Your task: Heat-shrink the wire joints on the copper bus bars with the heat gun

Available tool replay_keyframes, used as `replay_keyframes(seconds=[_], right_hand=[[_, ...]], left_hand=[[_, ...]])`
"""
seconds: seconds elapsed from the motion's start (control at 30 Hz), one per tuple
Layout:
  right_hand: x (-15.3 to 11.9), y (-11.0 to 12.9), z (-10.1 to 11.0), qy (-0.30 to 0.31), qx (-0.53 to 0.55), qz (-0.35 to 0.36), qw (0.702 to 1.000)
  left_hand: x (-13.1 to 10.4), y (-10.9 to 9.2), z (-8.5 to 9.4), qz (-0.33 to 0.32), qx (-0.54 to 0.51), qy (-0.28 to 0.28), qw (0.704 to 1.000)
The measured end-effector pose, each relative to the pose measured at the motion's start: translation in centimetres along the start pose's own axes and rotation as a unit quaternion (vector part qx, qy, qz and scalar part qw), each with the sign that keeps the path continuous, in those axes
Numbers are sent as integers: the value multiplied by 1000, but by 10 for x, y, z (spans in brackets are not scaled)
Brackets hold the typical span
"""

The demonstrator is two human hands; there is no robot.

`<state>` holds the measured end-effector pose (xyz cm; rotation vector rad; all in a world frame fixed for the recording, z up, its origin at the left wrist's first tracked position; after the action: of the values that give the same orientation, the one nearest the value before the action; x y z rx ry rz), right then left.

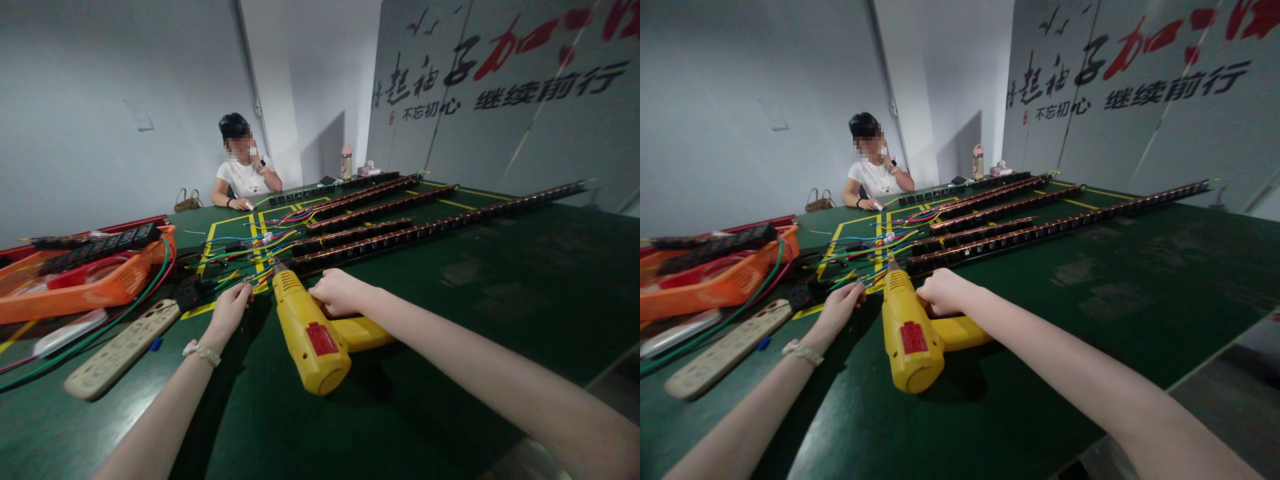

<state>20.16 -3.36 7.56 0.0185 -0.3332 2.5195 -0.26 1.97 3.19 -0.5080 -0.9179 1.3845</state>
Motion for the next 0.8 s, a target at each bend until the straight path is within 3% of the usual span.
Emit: replay_keyframes(seconds=[0.23, 0.47, 0.67, 0.8], right_hand=[[-12, -18, -1, -3, -6, -29, 1000], [-12, -13, 2, -22, -14, -9, 1000], [-14, -13, 3, -31, -12, -3, 999], [-15, -13, 3, -32, -13, -4, 999]], left_hand=[[0, 2, -1, 1, 16, 14, 1000], [-1, -13, 9, -51, 167, -31, 984], [-1, 1, 15, 28, 260, -82, 962], [2, 3, 12, 16, 218, -64, 974]])
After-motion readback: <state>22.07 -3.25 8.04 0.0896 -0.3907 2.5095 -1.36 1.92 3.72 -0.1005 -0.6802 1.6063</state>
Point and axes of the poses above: each hand's wrist, its own x-axis towards the middle knuckle, its own z-axis out of the back of the hand, y = z × x, the point moved 8 cm from there along x, towards the middle knuckle, and after that the axes turned 2 degrees about -y, right-handed, at the moved point
